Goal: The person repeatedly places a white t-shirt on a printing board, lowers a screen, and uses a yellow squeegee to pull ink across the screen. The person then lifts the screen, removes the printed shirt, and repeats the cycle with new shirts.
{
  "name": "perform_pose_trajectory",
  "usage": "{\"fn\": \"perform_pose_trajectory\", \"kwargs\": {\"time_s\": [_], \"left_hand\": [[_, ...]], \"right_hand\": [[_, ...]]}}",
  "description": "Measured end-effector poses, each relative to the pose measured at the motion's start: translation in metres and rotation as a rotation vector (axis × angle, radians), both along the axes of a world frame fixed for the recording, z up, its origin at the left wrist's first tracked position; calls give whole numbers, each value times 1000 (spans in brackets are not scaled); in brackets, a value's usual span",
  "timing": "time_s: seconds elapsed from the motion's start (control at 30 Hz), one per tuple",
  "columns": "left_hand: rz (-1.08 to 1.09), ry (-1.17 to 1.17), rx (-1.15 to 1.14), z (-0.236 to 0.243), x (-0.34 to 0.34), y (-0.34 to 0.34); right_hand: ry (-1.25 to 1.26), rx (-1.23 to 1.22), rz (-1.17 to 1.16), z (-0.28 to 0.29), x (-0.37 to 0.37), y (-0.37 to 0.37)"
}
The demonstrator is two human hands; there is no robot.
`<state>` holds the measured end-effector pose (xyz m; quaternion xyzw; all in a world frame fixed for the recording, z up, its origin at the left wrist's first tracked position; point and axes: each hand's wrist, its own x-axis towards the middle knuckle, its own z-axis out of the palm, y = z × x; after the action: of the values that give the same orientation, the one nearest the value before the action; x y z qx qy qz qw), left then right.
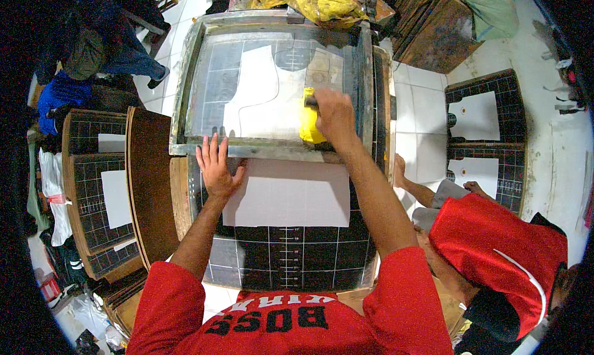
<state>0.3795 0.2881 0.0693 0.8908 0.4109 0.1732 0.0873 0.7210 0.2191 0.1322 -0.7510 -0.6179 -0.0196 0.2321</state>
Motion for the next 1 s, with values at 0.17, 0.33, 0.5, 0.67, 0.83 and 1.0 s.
{"fn": "perform_pose_trajectory", "kwargs": {"time_s": [0.17,0.33,0.5,0.67,0.83,1.0], "left_hand": [[12,19,7,3,2,0],[6,13,21,1,-1,0],[13,5,32,-2,-1,-1],[-47,-87,71,15,0,14],[-138,-82,-71,40,-3,38],[-163,-125,-45,49,-2,40]], "right_hand": [[75,-89,78,2,6,-14],[-19,13,-66,-10,31,32],[-21,-54,-53,-11,0,-5],[-54,-70,-62,-3,-40,-47],[-19,7,-31,15,-22,-29],[104,-65,-12,31,-21,-39]]}}
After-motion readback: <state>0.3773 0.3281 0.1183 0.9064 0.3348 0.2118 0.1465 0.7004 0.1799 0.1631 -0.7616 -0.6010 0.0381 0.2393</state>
